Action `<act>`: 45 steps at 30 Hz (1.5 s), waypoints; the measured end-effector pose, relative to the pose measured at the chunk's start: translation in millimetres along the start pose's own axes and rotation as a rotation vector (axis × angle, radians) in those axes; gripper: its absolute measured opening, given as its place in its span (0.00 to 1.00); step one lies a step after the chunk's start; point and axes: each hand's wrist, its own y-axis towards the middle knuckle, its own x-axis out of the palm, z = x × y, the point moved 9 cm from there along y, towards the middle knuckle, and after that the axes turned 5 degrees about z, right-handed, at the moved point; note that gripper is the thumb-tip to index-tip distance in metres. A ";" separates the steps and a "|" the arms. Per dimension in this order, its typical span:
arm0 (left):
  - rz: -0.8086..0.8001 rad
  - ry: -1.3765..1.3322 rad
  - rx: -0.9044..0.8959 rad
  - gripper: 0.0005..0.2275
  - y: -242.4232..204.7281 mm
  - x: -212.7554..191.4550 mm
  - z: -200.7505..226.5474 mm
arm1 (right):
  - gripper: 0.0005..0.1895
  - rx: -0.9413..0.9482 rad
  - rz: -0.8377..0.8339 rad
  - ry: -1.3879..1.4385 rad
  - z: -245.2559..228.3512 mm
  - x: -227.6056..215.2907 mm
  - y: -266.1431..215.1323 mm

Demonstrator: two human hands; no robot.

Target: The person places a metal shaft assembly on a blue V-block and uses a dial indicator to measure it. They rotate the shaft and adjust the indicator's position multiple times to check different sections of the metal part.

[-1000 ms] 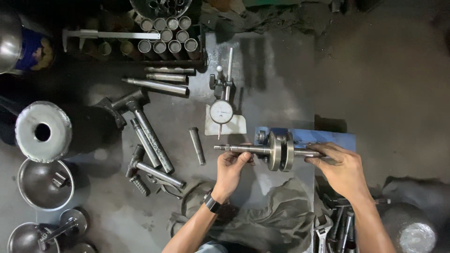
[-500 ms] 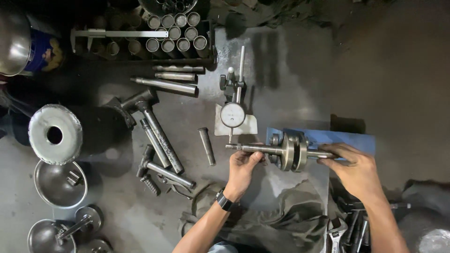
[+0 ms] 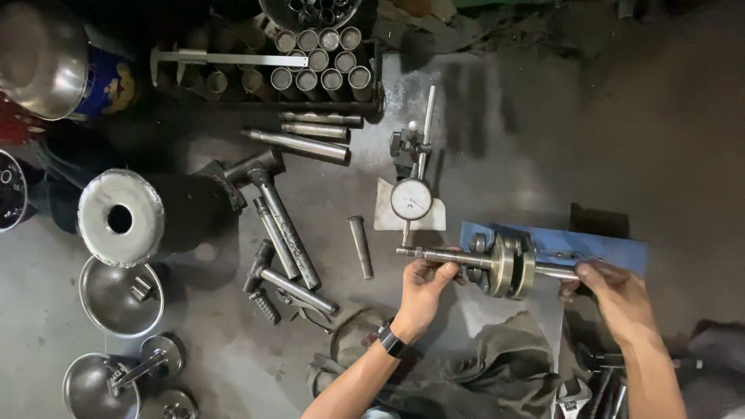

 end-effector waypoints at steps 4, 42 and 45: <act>0.016 0.027 0.003 0.14 1.4 -6.4 -6.8 | 0.13 -0.027 0.021 -0.027 -2.8 -2.1 -0.4; -0.134 0.266 0.095 0.36 -6.2 26.7 -17.0 | 0.16 0.044 -0.058 0.182 27.9 3.9 12.2; -0.138 0.259 0.107 0.36 -6.2 26.0 -18.5 | 0.19 0.193 0.126 0.007 45.3 -9.7 13.3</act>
